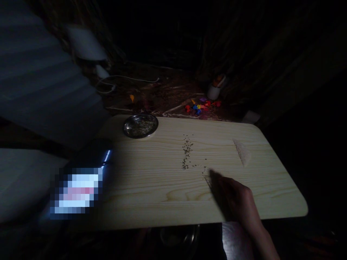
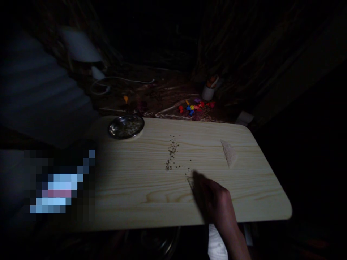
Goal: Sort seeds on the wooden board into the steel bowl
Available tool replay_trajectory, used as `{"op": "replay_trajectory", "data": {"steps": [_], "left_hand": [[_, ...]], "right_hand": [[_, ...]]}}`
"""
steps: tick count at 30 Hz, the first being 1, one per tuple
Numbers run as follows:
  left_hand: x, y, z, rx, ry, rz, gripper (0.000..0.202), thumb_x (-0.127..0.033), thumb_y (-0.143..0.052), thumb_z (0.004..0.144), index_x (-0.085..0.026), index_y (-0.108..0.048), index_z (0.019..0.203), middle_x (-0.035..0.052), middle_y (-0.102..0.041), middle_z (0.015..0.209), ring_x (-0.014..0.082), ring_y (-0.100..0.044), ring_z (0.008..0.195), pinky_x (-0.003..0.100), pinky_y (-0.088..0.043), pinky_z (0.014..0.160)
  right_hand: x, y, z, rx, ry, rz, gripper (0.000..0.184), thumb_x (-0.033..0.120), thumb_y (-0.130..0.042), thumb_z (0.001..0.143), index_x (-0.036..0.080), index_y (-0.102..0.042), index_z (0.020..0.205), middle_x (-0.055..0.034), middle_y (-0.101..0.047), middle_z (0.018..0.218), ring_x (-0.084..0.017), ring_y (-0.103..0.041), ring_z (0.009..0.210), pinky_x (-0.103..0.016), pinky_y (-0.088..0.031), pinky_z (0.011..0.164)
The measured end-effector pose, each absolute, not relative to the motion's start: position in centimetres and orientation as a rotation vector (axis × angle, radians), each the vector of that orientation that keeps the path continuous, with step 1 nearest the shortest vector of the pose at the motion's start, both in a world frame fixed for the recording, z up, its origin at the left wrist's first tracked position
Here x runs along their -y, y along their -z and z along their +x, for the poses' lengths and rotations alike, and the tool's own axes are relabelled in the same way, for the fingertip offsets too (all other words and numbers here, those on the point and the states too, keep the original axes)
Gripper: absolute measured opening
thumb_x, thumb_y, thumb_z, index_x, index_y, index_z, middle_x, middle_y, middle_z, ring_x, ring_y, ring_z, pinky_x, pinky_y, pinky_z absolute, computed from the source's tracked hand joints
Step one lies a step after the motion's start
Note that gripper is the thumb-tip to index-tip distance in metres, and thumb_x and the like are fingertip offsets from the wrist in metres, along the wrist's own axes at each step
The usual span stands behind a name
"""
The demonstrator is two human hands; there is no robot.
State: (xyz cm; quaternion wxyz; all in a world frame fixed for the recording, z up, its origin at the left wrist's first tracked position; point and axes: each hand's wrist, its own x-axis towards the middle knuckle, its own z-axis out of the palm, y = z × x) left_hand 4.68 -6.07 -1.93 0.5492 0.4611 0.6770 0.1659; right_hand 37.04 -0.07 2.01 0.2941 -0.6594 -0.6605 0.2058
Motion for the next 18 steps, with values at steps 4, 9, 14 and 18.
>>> {"op": "replay_trajectory", "data": {"steps": [4,9,14,18], "left_hand": [[6.3,1.9,4.6,-1.611,-0.379,1.086,0.030,-0.041,-0.057,0.089,-0.011,-0.061,0.088,-0.0003,-0.060,0.076,0.0112,-0.057,0.063,0.026,-0.050,0.059],[6.4,2.0,4.4,-1.611,-0.361,1.086,0.030,-0.041,-0.057,0.089,-0.012,-0.060,0.086,-0.0009,-0.059,0.074,0.0101,-0.056,0.061,0.025,-0.049,0.057],[6.6,2.0,4.3,-1.599,-0.377,1.087,0.029,-0.040,-0.058,0.089,-0.012,-0.061,0.090,0.0004,-0.061,0.079,0.0115,-0.058,0.065,0.026,-0.051,0.060],[6.7,2.1,4.1,-1.616,-0.392,1.087,0.028,-0.039,-0.058,0.089,-0.012,-0.061,0.093,0.0015,-0.062,0.084,0.0130,-0.059,0.070,0.028,-0.052,0.063]], "right_hand": [[-0.1,-2.1,37.3,1.746,-0.533,-1.780,0.027,0.028,-0.050,0.089,0.016,-0.070,0.102,-0.0108,-0.075,0.100,-0.023,-0.072,0.088,-0.029,-0.057,0.076],[-0.6,-2.2,36.6,1.775,-0.519,-1.751,0.029,0.028,-0.050,0.089,0.016,-0.070,0.106,-0.0114,-0.074,0.104,-0.024,-0.072,0.091,-0.032,-0.057,0.080],[-0.6,-3.0,36.1,1.839,-0.607,-1.685,0.029,0.029,-0.049,0.090,0.018,-0.070,0.108,-0.0096,-0.074,0.107,-0.023,-0.071,0.094,-0.031,-0.057,0.082],[0.3,-3.4,35.8,1.773,-0.610,-1.725,0.027,0.031,-0.050,0.089,0.017,-0.071,0.098,-0.0109,-0.075,0.097,-0.024,-0.072,0.087,-0.029,-0.058,0.074]]}}
